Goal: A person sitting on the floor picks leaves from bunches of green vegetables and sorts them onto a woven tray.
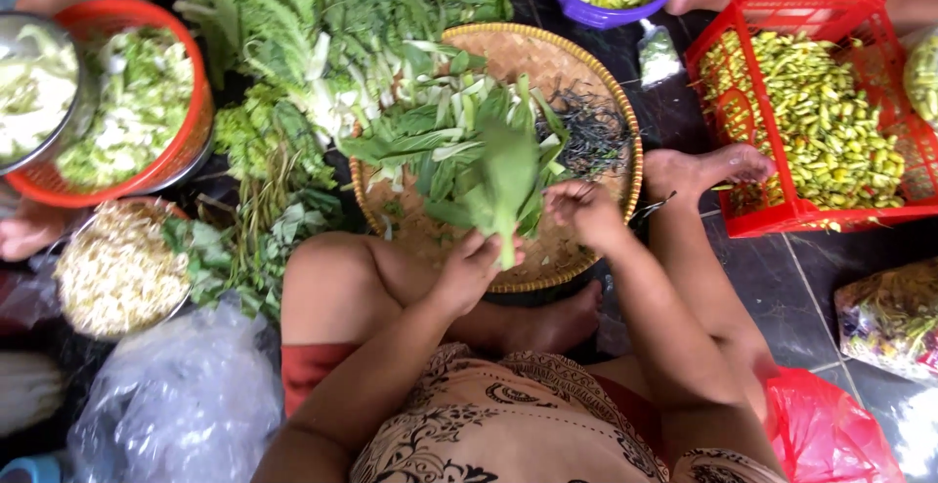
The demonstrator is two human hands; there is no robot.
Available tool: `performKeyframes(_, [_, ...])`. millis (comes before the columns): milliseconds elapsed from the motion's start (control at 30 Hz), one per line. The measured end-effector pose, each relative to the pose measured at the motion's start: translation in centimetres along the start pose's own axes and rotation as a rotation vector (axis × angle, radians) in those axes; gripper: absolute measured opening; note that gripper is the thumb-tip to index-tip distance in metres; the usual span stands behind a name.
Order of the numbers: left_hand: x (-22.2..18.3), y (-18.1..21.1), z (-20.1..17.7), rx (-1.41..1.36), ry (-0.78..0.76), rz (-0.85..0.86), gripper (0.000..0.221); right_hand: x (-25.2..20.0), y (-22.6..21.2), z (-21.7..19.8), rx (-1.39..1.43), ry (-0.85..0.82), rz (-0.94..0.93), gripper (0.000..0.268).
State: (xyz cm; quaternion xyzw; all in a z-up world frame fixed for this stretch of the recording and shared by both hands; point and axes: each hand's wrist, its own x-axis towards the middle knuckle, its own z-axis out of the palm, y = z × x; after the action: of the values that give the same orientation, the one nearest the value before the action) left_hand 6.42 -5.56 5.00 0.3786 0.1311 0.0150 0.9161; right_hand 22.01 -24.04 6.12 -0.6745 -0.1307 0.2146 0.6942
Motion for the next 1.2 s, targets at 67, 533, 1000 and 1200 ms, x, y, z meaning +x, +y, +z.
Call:
performKeyframes(67, [-0.1, 0.3, 1.2, 0.151, 0.0, -0.016, 0.041, -2.2, -1.1, 3.4, -0.114, -0.051, 0.003, 0.02])
performKeyframes(533, [-4.1, 1.3, 1.4, 0.273, 0.086, -0.151, 0.07, -5.7, 0.0, 6.7, -0.218, -0.144, 0.069, 0.022])
performKeyframes(1000, [-6.7, 3.0, 1.2, 0.317, 0.182, -0.065, 0.039, -5.7, 1.8, 6.7, -0.259, -0.205, 0.201, 0.057])
performKeyframes(1200, [-5.5, 2.8, -3.1, 0.469, 0.299, 0.016, 0.03, -8.0, -3.9, 8.9, -0.301, -0.189, 0.138, 0.022])
